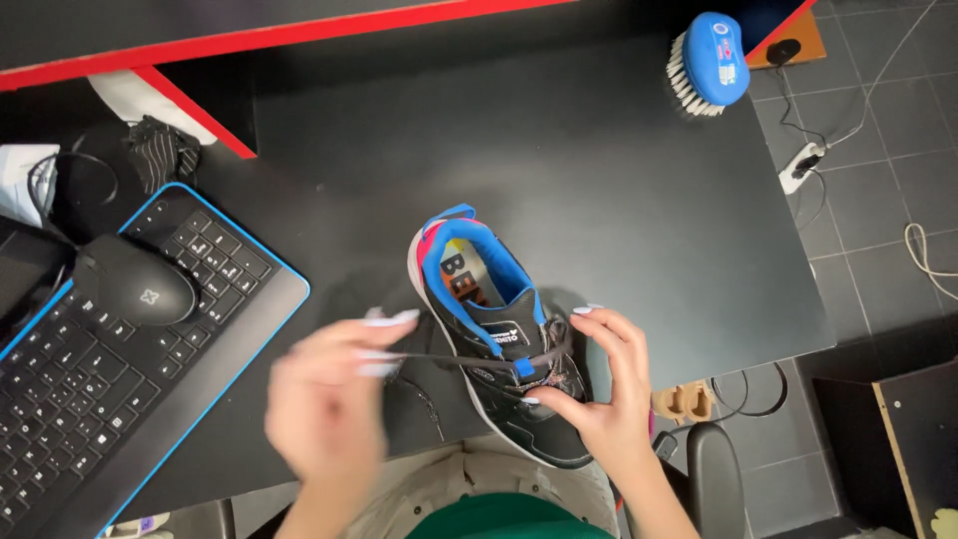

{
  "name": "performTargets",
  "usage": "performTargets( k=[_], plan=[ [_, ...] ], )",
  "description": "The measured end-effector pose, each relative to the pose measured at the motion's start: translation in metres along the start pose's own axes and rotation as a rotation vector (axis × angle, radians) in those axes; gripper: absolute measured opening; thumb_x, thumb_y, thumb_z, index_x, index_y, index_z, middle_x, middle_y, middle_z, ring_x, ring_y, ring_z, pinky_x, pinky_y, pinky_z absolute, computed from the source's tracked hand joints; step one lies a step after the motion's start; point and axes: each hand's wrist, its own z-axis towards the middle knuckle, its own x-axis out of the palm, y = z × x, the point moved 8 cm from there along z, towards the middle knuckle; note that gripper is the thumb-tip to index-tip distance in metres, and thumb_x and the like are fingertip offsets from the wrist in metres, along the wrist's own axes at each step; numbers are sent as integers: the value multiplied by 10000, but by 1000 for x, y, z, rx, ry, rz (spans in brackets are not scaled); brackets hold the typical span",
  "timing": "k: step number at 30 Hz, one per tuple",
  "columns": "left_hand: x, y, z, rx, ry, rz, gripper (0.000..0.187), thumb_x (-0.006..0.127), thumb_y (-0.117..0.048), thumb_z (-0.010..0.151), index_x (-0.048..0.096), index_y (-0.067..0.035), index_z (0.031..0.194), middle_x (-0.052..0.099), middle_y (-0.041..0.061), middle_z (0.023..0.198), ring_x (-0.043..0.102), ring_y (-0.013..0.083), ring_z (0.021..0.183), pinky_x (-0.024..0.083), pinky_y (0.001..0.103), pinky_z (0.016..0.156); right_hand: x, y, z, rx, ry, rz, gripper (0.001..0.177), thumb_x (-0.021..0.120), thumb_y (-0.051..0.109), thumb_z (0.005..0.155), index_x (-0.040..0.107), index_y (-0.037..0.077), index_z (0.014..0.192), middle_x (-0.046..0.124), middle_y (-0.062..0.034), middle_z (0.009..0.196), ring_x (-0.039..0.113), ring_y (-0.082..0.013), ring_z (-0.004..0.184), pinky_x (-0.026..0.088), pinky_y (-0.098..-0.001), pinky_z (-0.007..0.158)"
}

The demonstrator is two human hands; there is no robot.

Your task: The person is threading laces through the eyelets of a black and blue sneaker on a desk.

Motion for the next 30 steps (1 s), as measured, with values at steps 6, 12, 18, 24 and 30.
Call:
performTargets(
  k=[6,12,18,24,30],
  plan=[
    [-62,112,-22,-666,-306,-556,80,551,-215,1133,486,-192,1173,486,-14,831,413,45,568,502,284,704,3,-5,2,100,29,56,769,913,359,734,571,124,1381,560,-76,1419,541,-283,1363,431,-465,1190],
    [-117,50,-2,-34,-544,389,86,334,-33,1236,288,33,1203,321,206,1091,386,319,868,371,451,875,3,-5,0,114,23,50,751,886,399,741,583,119,1368,585,-73,1396,556,-268,1333,443,-440,1172],
    [-65,48,-3,-138,-165,584,244,481,41,1047,579,167,1230,553,314,1206,550,467,1114,406,510,1029,5,-8,-2,148,41,45,743,893,372,737,586,126,1367,593,-70,1386,551,-263,1329,430,-437,1171],
    [52,14,-43,198,336,325,189,714,-283,975,684,-129,1079,649,33,1056,621,284,986,426,569,1088,6,-6,-3,86,59,51,656,855,331,808,602,132,1379,588,-76,1407,567,-269,1333,455,-452,1157],
    [64,8,-41,176,379,278,47,676,-173,1014,700,-137,996,718,-7,995,629,209,977,421,449,1013,10,-10,-2,176,110,104,636,853,324,805,627,137,1369,595,-71,1369,587,-257,1314,475,-434,1132]
  ],
)
